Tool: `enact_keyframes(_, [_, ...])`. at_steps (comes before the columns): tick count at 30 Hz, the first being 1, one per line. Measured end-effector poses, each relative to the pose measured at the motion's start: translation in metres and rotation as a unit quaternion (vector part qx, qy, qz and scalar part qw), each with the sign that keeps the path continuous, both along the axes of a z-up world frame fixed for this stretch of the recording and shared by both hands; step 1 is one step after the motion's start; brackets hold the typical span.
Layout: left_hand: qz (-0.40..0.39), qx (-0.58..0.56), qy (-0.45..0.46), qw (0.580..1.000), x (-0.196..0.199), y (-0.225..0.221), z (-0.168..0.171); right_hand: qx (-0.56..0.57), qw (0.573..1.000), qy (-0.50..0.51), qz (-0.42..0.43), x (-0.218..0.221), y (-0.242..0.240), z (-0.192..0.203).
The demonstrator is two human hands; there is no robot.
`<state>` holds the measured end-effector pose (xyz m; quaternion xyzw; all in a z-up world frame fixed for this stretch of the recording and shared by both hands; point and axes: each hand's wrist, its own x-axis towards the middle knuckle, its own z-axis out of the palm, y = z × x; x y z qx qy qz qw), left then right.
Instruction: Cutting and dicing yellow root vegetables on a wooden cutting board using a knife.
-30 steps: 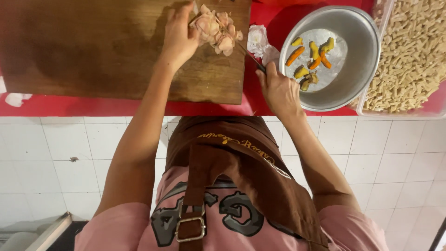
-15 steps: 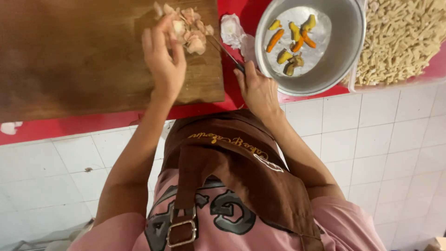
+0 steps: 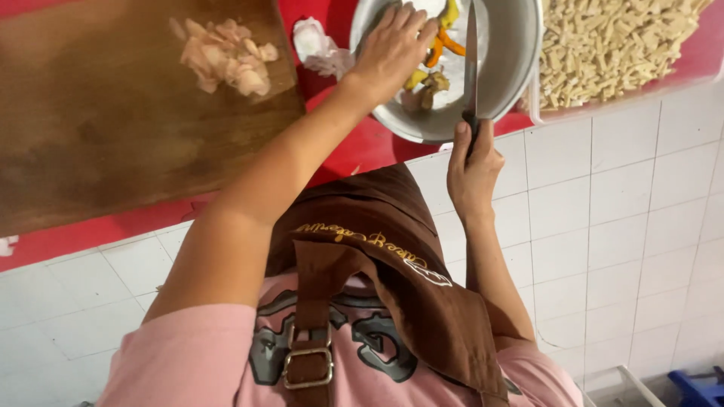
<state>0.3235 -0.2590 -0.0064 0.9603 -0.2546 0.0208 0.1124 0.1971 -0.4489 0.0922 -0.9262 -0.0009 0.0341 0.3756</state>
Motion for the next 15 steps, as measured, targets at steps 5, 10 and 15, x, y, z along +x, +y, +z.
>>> enact_keyframes(5, [0.006,0.056,-0.051,0.997,0.018,-0.009,-0.029,0.01,1.0,0.012,-0.01,-0.008,-0.016,-0.012])
enact_keyframes(10, [0.032,0.128,-0.063,0.989,0.011,-0.005,-0.03,0.003,1.0,0.029,0.004,-0.005,-0.025,-0.019])
enact_keyframes(15, [0.104,-0.047,-0.05,0.992,-0.037,0.014,0.03,0.022,0.999,0.009,0.049,0.005,-0.016,-0.002])
